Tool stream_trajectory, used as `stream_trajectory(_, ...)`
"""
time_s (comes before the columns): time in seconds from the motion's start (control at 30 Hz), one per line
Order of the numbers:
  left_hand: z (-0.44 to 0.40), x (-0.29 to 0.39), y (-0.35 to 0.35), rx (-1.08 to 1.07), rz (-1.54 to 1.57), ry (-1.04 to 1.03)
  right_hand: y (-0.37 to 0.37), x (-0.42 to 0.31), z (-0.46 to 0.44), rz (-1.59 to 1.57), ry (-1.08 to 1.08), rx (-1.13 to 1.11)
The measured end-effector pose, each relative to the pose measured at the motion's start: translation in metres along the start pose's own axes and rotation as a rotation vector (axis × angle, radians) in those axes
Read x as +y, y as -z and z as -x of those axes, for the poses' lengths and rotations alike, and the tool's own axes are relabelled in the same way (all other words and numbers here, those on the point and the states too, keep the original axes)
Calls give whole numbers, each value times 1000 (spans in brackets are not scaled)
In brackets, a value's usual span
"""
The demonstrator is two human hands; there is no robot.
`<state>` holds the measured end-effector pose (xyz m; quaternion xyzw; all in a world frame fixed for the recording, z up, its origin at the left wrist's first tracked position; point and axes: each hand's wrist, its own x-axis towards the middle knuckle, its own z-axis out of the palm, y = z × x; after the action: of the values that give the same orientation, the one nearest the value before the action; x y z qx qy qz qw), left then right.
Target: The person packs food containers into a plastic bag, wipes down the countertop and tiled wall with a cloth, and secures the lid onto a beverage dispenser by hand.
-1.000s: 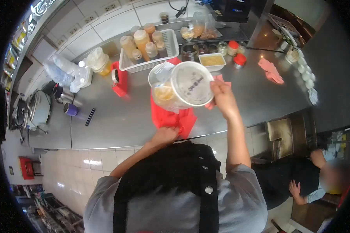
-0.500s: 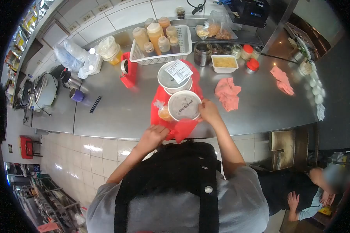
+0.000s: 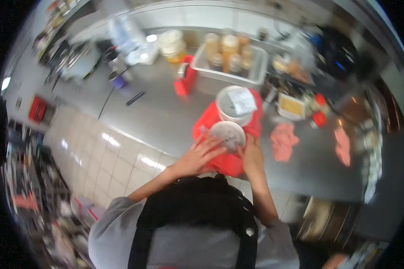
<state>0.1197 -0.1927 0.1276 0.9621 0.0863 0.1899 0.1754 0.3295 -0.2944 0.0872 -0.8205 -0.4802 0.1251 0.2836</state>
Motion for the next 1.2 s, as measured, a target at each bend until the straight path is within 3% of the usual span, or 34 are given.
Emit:
stream_trajectory(0.13,24,-8,7,198,114,44,30,-48,-3,-39,338,113)
stream_trajectory(0.2,35,-7,21,287,18,99,34,-70,-3,-59,318,159)
stream_trajectory(0.33,71,-5,34,318,-22,170,24,-116,-2,-160,383,38)
stream_trajectory(0.5,144,10,39,315,-140,293,-7,-185,18,-259,731,-117)
stream_trajectory(0.6,195,25,32,289,-178,526,-39,-214,33,-338,845,-287)
stream_trajectory(0.67,235,25,10,412,-85,761,-65,-228,44,-243,952,-494)
stream_trajectory(0.73,285,22,-25,494,0,925,-97,-234,56,-301,1047,-546)
stream_trajectory(0.77,315,21,-49,569,105,1067,-122,-230,61,-266,1063,-720)
stream_trajectory(0.8,349,22,-77,552,144,1236,-149,-224,66,-226,1075,-895)
stream_trajectory(0.83,389,26,-111,533,190,1405,-177,-213,73,-126,1131,-926)
stream_trajectory(0.93,522,80,-226,195,312,2028,-278,-159,93,185,1220,-1148)
stream_trajectory(0.97,574,97,-277,-95,559,2182,-309,-137,101,213,1150,-1274)
stream_trajectory(1.0,570,125,-249,-472,802,2241,-332,-119,105,245,1071,-1396)
stream_trajectory(1.03,584,162,-249,-298,828,2297,-349,-102,106,261,1015,-1468)
stream_trajectory(1.13,608,247,-256,647,1128,2414,-378,-67,107,307,912,-1530)
stream_trajectory(1.2,601,268,-275,702,967,2501,-387,-50,105,315,863,-1524)
